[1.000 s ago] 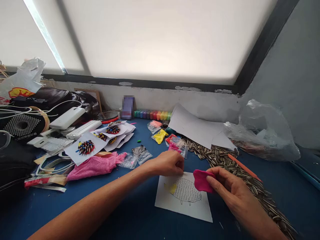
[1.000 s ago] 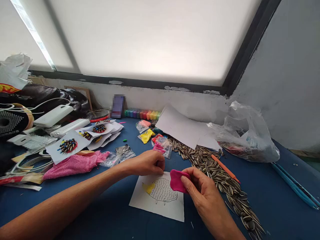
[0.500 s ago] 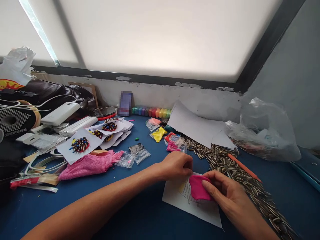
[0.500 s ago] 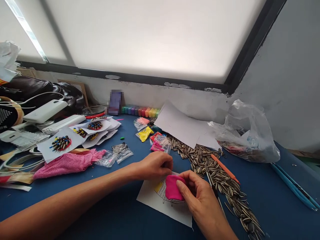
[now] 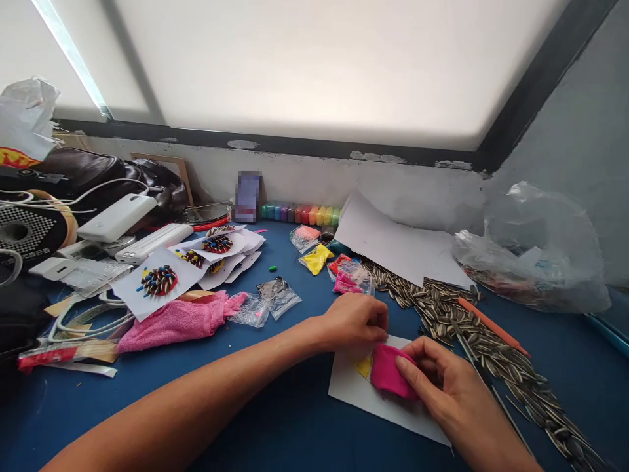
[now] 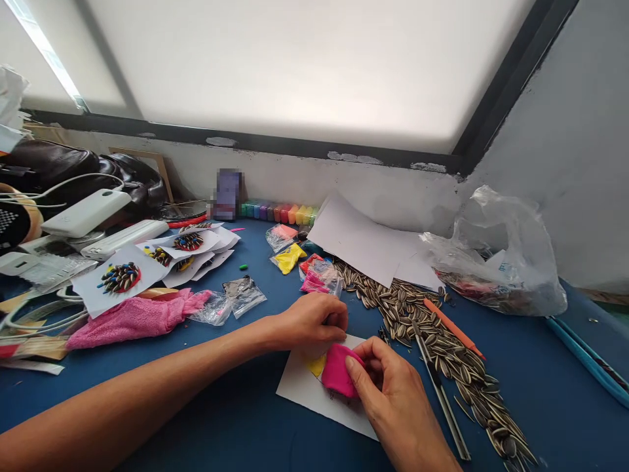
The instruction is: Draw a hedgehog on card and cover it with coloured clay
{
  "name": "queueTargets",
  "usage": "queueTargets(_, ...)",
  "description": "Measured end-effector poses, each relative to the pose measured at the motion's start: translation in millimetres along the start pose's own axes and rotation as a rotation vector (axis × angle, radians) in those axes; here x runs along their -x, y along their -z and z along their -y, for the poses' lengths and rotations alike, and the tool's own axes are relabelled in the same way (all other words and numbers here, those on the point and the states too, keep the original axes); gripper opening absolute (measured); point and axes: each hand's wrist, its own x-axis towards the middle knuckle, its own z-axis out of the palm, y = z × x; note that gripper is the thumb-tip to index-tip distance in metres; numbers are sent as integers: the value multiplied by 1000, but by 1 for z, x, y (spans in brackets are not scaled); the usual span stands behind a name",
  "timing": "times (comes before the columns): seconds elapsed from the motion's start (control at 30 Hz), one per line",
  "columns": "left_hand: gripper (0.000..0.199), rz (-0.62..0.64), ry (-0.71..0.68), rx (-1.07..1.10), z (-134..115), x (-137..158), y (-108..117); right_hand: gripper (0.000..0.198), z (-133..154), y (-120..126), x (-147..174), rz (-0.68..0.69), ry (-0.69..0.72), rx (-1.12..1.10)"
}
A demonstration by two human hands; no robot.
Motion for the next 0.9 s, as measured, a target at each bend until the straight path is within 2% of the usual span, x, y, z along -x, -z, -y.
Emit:
queueTargets(0.37,4,6,8,27,1,1,-1,28,2,0,2,-136,72,409)
queueTargets(0.73,5,20,-3,18,1,1,1,34,8,5,6,-78,70,181)
queueTargets(0.9,8,28,-7,16,1,0,1,33,6,4,4,-64,77,251)
